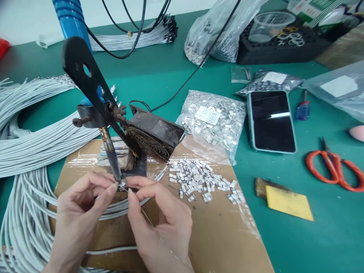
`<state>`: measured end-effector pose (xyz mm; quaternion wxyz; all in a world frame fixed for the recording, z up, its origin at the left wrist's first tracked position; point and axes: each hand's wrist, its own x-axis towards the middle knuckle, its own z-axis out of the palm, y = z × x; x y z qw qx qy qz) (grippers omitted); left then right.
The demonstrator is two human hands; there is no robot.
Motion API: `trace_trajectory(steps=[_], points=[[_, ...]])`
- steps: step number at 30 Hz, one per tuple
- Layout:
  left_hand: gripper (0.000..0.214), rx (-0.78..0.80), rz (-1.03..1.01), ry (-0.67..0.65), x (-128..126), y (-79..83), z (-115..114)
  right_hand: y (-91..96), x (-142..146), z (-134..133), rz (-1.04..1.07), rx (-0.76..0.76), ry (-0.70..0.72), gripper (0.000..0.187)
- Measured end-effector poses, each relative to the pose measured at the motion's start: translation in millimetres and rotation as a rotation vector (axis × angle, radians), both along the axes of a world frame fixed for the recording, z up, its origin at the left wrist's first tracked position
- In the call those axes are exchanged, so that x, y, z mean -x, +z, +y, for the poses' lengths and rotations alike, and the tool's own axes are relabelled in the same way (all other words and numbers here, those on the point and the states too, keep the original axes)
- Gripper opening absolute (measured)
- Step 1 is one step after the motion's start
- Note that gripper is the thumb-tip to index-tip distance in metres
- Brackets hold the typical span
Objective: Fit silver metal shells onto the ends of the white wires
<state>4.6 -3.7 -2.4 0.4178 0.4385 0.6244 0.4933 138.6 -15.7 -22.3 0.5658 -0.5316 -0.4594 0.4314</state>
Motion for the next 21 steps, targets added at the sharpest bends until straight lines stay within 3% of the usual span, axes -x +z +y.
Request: trace_trajectory(steps=[12, 18, 21], points=[[0.016, 0.016, 0.030, -0.079, 6, -2.7, 1, 2.6, 1, 0, 0.007, 0.053, -0.016, 0.019], [0.015, 0.042, 0.011, 0.055, -5, -0.3, -3, 3.0, -1, 0, -0.002, 0.089, -0.013, 0.020], [0.015, 0.037, 0.016, 0.052, -8, 1.4, -4, 2.6, -1, 0, 0.001, 0.088, -0.008, 0.020]])
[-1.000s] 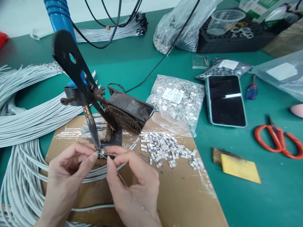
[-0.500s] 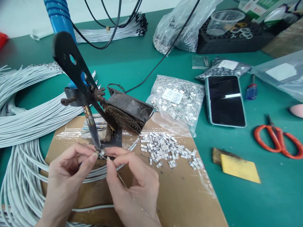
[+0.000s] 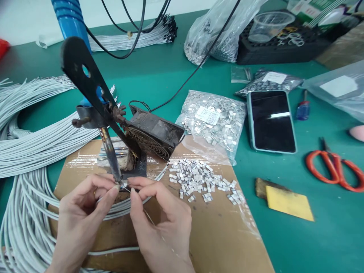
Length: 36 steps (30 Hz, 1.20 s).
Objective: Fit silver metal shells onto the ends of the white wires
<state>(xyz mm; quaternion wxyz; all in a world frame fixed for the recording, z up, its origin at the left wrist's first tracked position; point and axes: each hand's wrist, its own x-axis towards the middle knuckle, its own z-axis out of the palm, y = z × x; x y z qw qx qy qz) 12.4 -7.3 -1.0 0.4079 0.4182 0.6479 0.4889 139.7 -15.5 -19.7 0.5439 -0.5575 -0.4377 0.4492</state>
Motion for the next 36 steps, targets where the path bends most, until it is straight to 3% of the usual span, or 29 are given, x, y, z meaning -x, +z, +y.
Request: trace_trajectory(steps=[19, 31, 36], points=[[0.014, -0.013, -0.067, -0.040, 4, -0.2, 2, -2.4, 1, -1, -0.005, -0.071, -0.012, 0.018], [0.015, -0.051, 0.023, -0.122, 11, -1.7, 4, -3.6, 1, 0, -0.026, -0.090, -0.032, 0.017], [0.017, -0.051, -0.027, -0.077, 8, -1.9, 2, -3.1, 3, 0, -0.018, -0.094, -0.044, 0.017]])
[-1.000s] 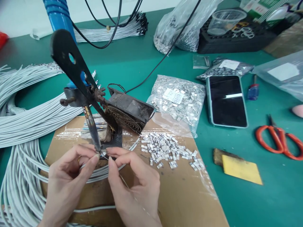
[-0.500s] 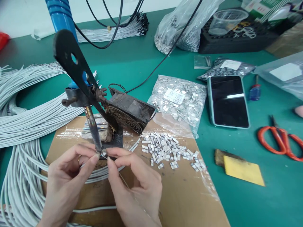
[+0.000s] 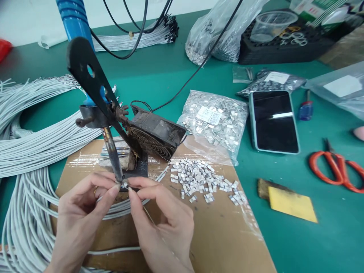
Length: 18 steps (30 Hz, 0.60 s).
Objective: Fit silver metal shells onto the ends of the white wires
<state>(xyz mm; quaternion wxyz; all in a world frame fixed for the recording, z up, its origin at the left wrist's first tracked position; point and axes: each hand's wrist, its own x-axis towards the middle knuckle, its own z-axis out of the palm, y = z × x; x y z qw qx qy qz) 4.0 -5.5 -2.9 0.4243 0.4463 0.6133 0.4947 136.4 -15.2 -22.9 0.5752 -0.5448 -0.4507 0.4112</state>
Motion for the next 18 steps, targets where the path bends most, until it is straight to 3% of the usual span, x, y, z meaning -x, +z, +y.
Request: trace_trajectory(steps=[18], points=[[0.016, -0.037, 0.034, 0.012, -0.8, -0.5, -1.1, -1.3, 3.6, -1.0, -0.093, -0.121, 0.000, 0.022]])
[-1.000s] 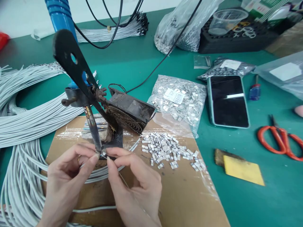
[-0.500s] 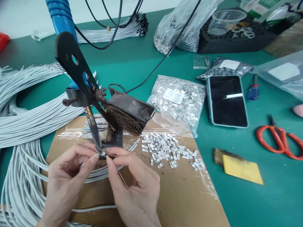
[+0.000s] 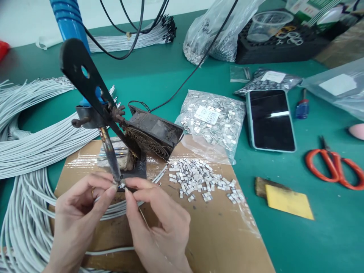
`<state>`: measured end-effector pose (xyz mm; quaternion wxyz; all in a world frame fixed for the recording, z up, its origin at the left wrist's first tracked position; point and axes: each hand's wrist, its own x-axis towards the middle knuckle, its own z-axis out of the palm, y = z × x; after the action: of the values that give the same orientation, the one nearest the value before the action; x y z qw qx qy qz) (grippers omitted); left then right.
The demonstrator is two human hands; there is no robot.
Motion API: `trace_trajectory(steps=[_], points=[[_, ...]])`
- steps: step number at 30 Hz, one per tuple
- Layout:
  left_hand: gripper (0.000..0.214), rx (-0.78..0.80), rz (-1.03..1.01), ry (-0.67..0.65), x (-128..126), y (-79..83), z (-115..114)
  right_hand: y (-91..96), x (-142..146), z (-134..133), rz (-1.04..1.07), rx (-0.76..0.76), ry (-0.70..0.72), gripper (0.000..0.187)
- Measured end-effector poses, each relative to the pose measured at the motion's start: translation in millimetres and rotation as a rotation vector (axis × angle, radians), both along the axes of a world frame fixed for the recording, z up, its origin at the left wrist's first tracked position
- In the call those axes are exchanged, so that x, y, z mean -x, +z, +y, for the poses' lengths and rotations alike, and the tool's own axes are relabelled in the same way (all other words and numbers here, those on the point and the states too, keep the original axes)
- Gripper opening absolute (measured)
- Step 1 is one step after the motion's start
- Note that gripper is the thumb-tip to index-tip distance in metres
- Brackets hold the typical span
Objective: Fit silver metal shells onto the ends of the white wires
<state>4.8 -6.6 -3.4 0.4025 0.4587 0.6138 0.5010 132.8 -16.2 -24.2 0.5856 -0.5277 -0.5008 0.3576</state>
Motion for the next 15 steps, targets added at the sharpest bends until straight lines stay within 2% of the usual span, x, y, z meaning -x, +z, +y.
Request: trace_trajectory(steps=[8, 15], points=[[0.015, 0.014, 0.058, -0.149, 14, -7.5, 2, -1.8, -1, -1, -0.029, 0.008, 0.008, 0.021], [0.015, 0.025, 0.051, -0.136, 13, -6.9, 1, -2.4, -3, -1, -0.019, 0.013, 0.000, 0.021]])
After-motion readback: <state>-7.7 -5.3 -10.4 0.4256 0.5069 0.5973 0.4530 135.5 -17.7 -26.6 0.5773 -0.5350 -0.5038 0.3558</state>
